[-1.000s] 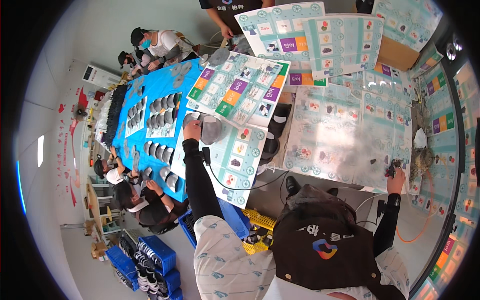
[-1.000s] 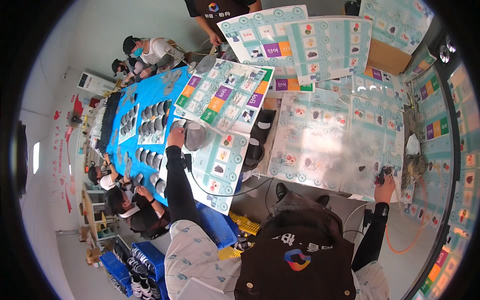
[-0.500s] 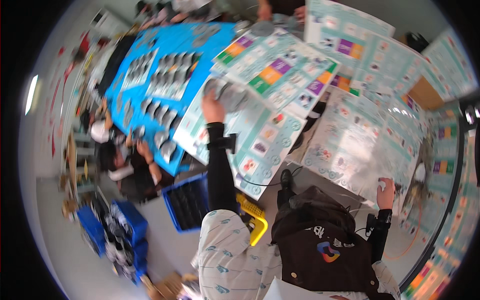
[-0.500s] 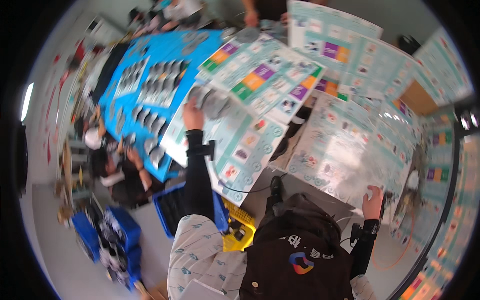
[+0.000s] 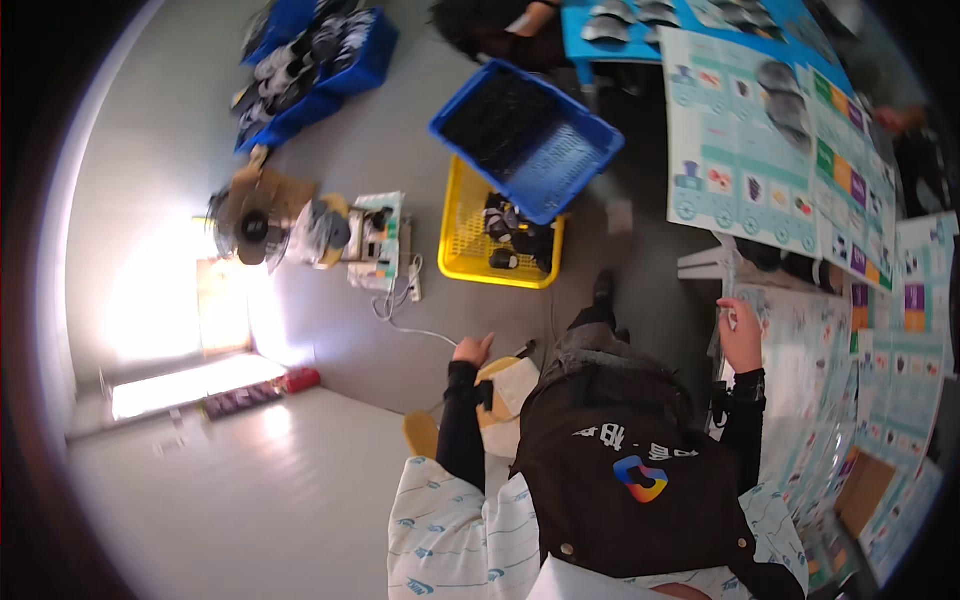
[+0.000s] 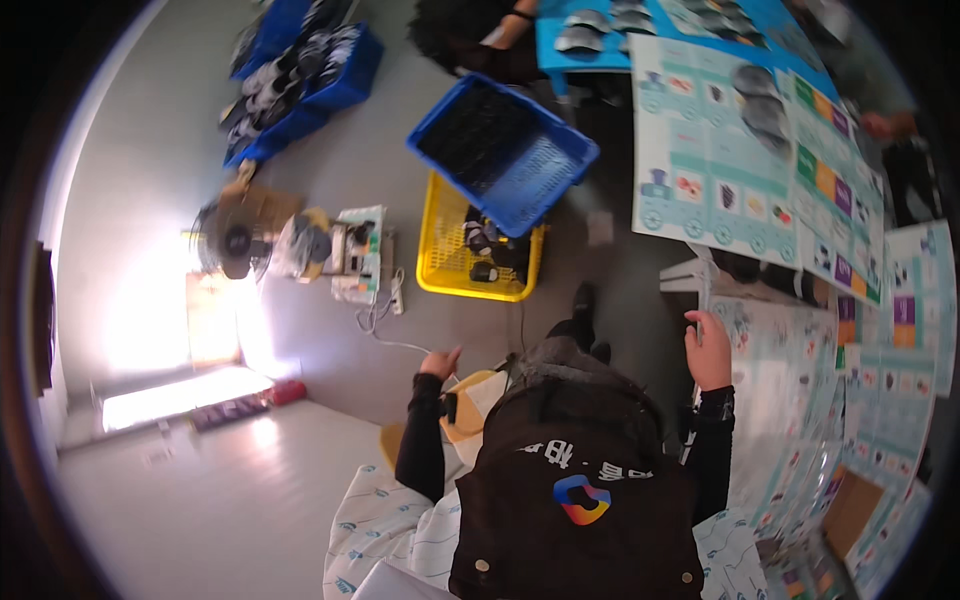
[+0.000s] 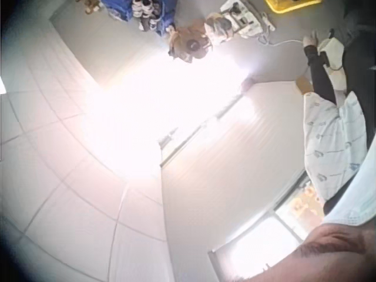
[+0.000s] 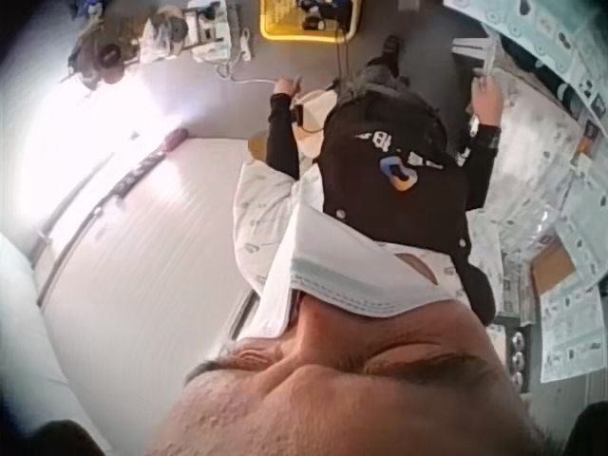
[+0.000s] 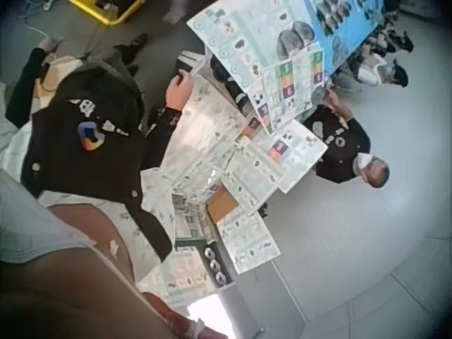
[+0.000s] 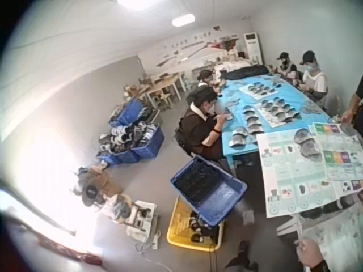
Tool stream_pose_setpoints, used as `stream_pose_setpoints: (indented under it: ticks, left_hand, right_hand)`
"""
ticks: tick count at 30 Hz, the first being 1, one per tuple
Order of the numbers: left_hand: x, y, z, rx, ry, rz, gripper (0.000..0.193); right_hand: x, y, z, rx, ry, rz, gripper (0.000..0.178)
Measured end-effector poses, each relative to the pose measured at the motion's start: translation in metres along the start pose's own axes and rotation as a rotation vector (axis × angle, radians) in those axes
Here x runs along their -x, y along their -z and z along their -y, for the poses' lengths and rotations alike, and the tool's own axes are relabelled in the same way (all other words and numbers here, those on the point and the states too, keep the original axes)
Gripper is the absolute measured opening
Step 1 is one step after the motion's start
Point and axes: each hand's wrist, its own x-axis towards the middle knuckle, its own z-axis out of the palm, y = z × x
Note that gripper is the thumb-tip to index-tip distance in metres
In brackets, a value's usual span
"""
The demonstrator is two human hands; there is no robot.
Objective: The recorder trims excess material from shoe parts and applies adhesive using a spray gun at a workshop bench.
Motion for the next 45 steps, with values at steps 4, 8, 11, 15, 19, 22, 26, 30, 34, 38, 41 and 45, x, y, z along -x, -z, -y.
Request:
stream_pose_setpoints:
  ticks: [4,8,11,15,19,22,26,30,34,38,41,45]
  left_hand:
    - [0.124,-0.069,0.115,0.8,0.486,-0.007,0.056]
    - [0.23,-0.109,0.178,0.975,0.743,-0.256,0.053]
    - [0.277,-0.111,0.193,1.115,0.795,-0.426,0.054]
    - [0.305,-0.111,0.204,1.431,0.708,-0.645,0.043]
    - [0.289,-0.11,0.245,1.543,0.751,-0.843,0.04]
    - [0.271,-0.105,0.301,1.769,0.551,-0.933,0.042]
    - [0.213,-0.004,0.334,1.444,0.61,-0.966,0.039]
    - [0.184,0.086,0.378,1.515,0.552,-1.064,0.036]
    - [0.202,0.12,0.439,1.728,0.444,-1.162,0.038]
    - [0.226,0.118,0.483,1.727,0.619,-1.266,0.034]
    - [0.243,0.107,0.507,1.575,0.836,-1.296,0.028]
    - [0.275,0.07,0.547,1.677,0.998,-1.378,0.019]
  right_hand:
    - [-0.008,-0.043,0.043,-0.209,0.092,0.148,0.019]
    - [-0.024,-0.101,0.122,-0.274,0.209,0.395,0.017]
    - [-0.035,-0.147,0.173,-0.289,0.306,0.508,0.015]
    - [-0.054,-0.205,0.254,-0.237,0.412,0.608,0.015]
    - [-0.07,-0.263,0.33,-0.138,0.477,0.679,0.015]
    - [-0.089,-0.319,0.38,-0.103,0.534,0.733,0.016]
    - [-0.115,-0.392,0.438,0.01,0.549,0.714,0.014]
    - [-0.134,-0.482,0.52,0.029,0.535,0.903,0.014]
    - [-0.103,-0.595,0.643,0.054,0.778,1.066,0.018]
    - [-0.062,-0.685,0.741,0.02,0.829,1.251,0.018]
    - [-0.038,-0.754,0.784,-0.011,0.931,1.315,0.019]
    - [-0.001,-0.863,0.859,0.054,1.117,1.452,0.017]
